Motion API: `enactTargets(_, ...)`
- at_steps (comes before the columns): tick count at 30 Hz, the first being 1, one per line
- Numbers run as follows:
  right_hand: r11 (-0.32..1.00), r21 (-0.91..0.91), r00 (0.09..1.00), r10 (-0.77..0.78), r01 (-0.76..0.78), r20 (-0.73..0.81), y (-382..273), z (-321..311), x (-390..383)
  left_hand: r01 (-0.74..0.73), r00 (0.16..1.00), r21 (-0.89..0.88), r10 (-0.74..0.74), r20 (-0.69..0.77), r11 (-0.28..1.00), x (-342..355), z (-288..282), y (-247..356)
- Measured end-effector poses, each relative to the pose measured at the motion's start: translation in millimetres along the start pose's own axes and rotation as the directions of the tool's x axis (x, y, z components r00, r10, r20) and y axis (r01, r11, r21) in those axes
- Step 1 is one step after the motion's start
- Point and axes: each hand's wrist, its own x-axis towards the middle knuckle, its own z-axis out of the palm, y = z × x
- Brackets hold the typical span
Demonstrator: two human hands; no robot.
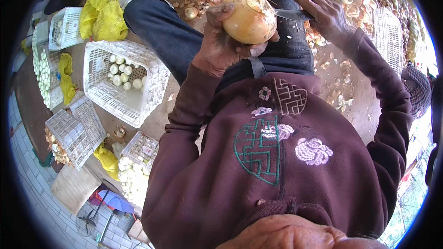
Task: The person sits on the floor and peels onions one by one using a small knife. They remove the dry outer layers and place the peeled onions into a white plastic basket nearby.
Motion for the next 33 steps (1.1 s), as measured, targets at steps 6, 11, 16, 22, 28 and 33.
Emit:
enactTargets(6,0.958,0.075,0.961,0.274,-0.277,0.049,-23.2,4.9,-1.5,0.061,0.971,-0.169,-0.019,0.240,0.984,9.6,-9.3,-5.9)
enactTargets(11,0.213,0.855,0.725,0.645,-0.474,0.241,-98.3,22.0,-15.1,-0.003,0.992,-0.195,0.028,0.122,0.981,14.2,-8.7,-11.1)
enactTargets(16,-0.081,0.845,0.651,0.600,-0.529,0.465,-103.6,2.7,-15.2,0.011,0.998,0.055,-0.015,0.065,0.998,16.5,-1.8,1.5)
enactTargets(22,0.259,0.867,0.671,0.733,-0.426,0.110,-79.2,36.5,-21.2,0.207,0.959,0.367,-0.114,-0.259,0.907,23.7,16.6,1.5)
enactTargets(28,0.320,0.896,0.659,0.751,-0.309,-0.042,-72.9,4.8,-10.4,0.364,0.931,0.466,-0.293,-0.219,0.807,44.7,32.3,8.5)
enactTargets(33,0.596,0.761,0.561,0.733,-0.258,-0.384,-50.8,-9.1,-17.4,0.200,0.969,0.485,-0.097,-0.228,0.851,73.6,29.3,-9.6)
